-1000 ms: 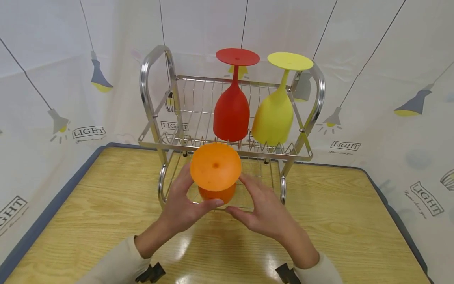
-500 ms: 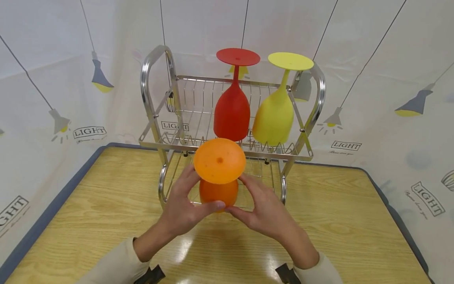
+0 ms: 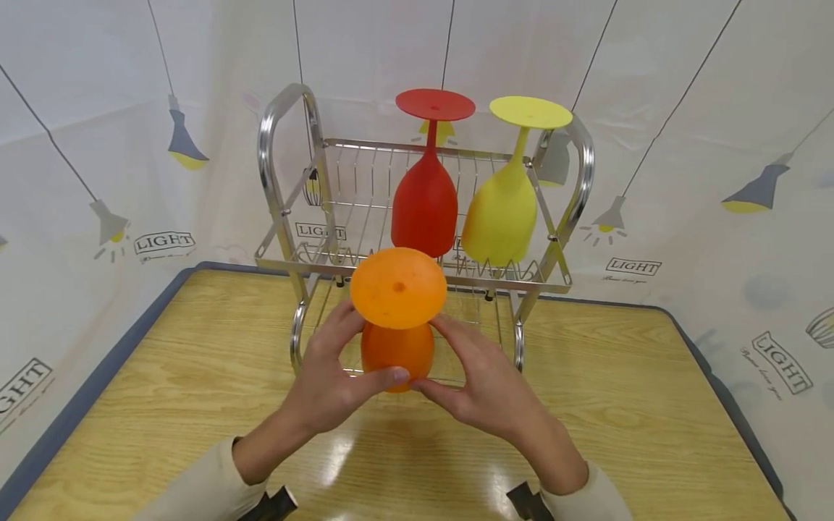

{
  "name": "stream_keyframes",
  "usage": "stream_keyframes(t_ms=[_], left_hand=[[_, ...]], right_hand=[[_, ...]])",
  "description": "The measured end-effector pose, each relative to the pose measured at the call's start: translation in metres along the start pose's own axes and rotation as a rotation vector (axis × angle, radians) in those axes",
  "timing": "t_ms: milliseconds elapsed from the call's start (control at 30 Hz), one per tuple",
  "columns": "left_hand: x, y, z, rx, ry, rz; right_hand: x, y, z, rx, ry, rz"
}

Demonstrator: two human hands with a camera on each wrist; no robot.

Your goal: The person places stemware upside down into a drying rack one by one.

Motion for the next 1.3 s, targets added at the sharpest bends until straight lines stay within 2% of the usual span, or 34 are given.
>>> stream_keyframes(t_ms=[200,433,567,800,1000,1233,1300], left_hand=[[-0.006,-0.001,-0.003,0.003,0.011,-0.009],[-0.022,0.001,-0.012,-0.010,0.004,0.022],[-0.032,0.002,-0.018,-0.013,0.009,0.031],[-0.049,-0.001,-0.027,-0.018,0.018,0.049],[-0.065,0.002,-0.038,-0.018,-0.043,0.116],[-0.067,0.003,-0.046,-0.023,-0.072,0.089],[-0.069,0.004,-0.048,-0.031,-0.082,0.102]], right_hand=[[0.008,0.002,-0.006,-0.026,-0.017,-0.040],[0.011,-0.001,-0.018,-0.094,-0.041,-0.090],[0.003,-0.006,-0.027,-0.157,-0.059,-0.057],[-0.015,-0.016,-0.042,-0.327,-0.115,-0.026],[-0.031,-0.024,-0.052,-0.447,-0.180,0.073],[-0.050,-0.034,-0.059,-0.560,-0.191,0.235],[-0.055,-0.037,-0.061,-0.604,-0.191,0.282]])
Point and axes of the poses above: each hand's wrist, its own y-axis towards the middle knuckle, its own z-axis out of the palm, x = y × z, the point moved 7 cm from there along y, towards the middle knuckle, and after that the axes turned 8 degrees about -z, right-handed, at the moved point
